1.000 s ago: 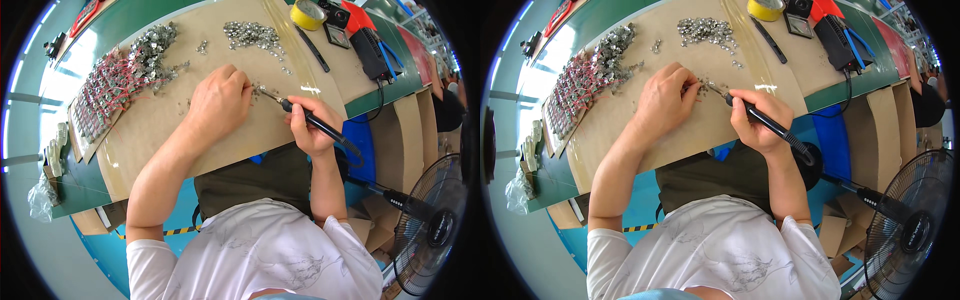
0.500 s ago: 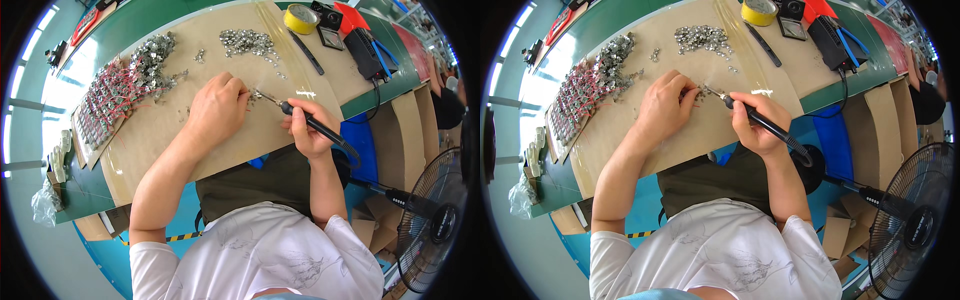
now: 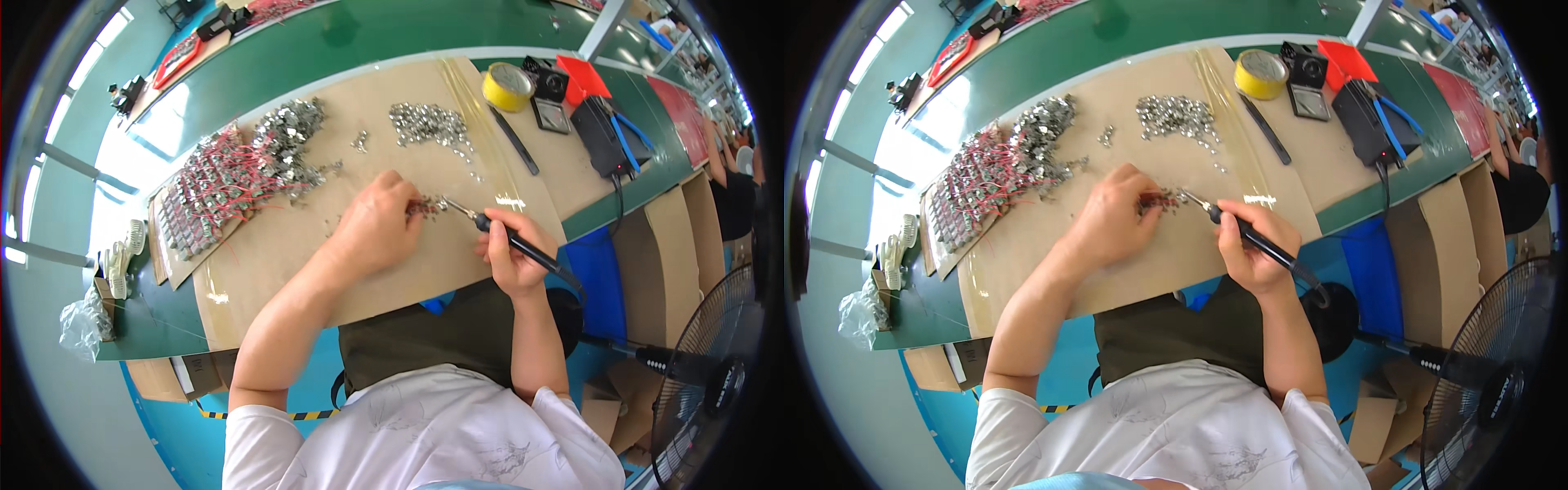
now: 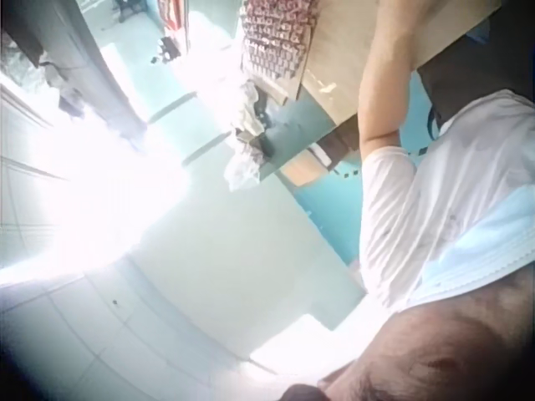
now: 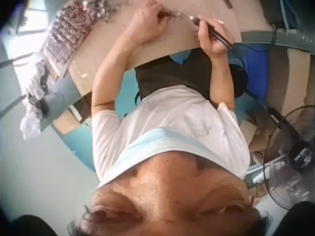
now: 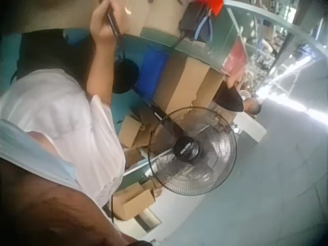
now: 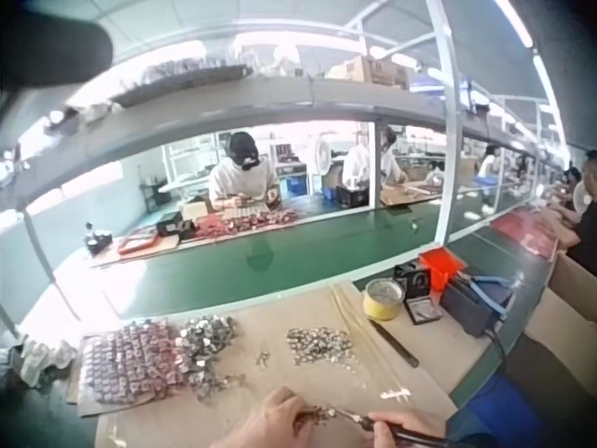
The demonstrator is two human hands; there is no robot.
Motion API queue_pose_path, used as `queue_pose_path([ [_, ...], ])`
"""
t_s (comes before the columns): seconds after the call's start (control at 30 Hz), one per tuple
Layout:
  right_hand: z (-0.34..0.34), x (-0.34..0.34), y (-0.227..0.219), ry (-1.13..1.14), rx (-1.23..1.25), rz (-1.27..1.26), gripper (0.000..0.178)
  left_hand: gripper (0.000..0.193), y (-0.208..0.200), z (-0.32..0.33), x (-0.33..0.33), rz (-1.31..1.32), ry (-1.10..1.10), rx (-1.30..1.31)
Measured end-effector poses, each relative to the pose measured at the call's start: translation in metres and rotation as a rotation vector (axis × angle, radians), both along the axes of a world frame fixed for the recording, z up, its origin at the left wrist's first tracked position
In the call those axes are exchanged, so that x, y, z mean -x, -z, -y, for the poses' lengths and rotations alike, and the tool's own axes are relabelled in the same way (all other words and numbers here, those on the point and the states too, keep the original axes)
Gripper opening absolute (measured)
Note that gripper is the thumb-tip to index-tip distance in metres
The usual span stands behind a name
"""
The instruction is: Soldering small electronic components onto circuit boards at a factory assembly line.
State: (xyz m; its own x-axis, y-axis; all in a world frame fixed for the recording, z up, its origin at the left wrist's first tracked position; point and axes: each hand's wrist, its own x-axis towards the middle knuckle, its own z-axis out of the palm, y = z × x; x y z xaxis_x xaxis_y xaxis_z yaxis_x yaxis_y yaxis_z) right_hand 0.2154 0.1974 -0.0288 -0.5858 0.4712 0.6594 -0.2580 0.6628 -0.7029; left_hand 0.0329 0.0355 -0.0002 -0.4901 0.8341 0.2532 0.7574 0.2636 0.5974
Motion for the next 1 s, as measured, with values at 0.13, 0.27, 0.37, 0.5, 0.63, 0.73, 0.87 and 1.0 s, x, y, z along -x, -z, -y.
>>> queue_pose_path([
  [0.13,0.000,0.000,0.001,0.003,0.028,-0.006,0.013,0.013,-0.004,-0.004,-0.005,-0.027,0.054,0.072],
  [0.27,0.001,-0.001,0.001,0.008,0.031,0.003,0.014,0.014,0.001,-0.004,-0.006,-0.136,0.054,0.118],
  [0.37,0.002,-0.001,0.002,0.008,0.049,0.005,0.014,0.013,0.002,-0.006,-0.007,-0.193,0.054,0.158],
  [0.5,0.002,0.000,0.004,0.013,0.068,0.011,0.014,0.012,0.008,-0.006,-0.008,-0.261,0.089,0.124],
  [0.63,0.000,-0.001,0.004,0.022,0.057,0.009,0.013,0.015,0.010,-0.005,-0.003,-0.373,0.163,0.024],
  [0.73,0.001,0.002,0.005,0.022,0.054,0.013,0.013,0.017,-0.005,-0.005,-0.004,0.015,-0.058,0.051],
  [0.87,0.000,0.000,0.003,0.018,0.008,0.024,0.012,0.015,-0.005,-0.005,-0.005,0.004,-0.052,0.105],
  [1.0,0.000,-0.003,-0.002,0.032,-0.020,0.065,0.012,0.016,-0.008,-0.005,-0.009,-0.005,-0.003,0.124],
])
